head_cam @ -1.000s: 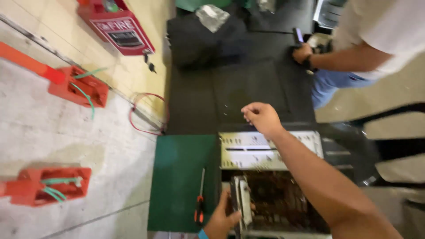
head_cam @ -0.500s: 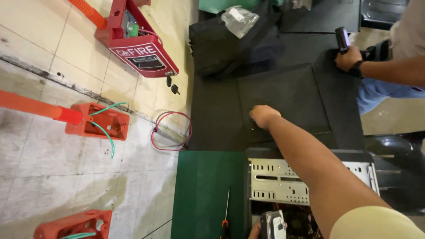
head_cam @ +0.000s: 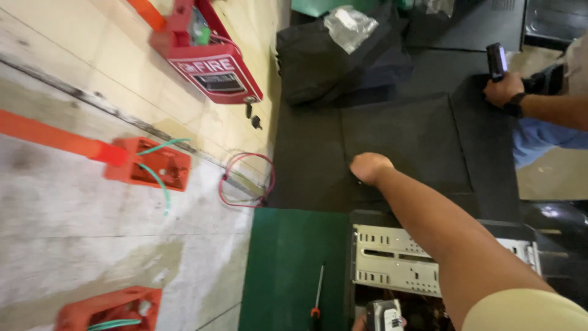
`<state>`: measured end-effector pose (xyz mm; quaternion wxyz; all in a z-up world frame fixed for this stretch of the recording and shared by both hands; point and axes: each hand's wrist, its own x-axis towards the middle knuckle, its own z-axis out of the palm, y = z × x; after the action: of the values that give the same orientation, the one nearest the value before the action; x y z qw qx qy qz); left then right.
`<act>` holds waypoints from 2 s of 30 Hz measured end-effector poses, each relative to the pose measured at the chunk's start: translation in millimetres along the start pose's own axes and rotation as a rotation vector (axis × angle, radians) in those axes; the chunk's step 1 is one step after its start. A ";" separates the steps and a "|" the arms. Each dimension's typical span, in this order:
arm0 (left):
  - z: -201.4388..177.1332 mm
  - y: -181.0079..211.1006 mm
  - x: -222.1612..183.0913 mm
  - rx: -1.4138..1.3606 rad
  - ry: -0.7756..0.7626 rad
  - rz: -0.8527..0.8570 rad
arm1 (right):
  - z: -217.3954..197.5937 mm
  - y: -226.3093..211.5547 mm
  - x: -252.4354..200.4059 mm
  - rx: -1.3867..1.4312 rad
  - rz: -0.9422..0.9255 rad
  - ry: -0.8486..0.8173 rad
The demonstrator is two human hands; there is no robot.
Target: Connecting internal cables and securing components with a screwdriver inside a computer case.
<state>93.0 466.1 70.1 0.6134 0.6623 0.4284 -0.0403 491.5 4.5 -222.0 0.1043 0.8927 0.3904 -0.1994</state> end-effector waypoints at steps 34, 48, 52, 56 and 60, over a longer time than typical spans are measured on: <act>499.1 -252.9 -184.0 -0.039 -0.852 -0.392 | 224.2 -242.7 -637.8 2.402 0.684 1.159; 529.4 -218.9 -223.3 0.104 -0.779 -0.418 | 241.5 -278.8 -696.6 2.375 1.037 1.065; 552.6 -258.3 -181.1 -0.023 -0.908 -0.453 | 224.2 -271.4 -678.6 2.294 1.068 1.113; 563.5 -261.1 -170.9 -0.054 -0.936 -0.451 | 207.9 -263.4 -651.6 2.245 1.127 1.052; 562.8 -246.6 -176.2 0.040 -0.865 -0.485 | 178.2 -256.2 -624.6 2.195 1.056 1.110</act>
<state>95.7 -131.3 -157.3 0.6950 0.4778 0.2758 -0.4612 -131.2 -293.3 -116.8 -0.7692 0.5193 -0.3699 0.0429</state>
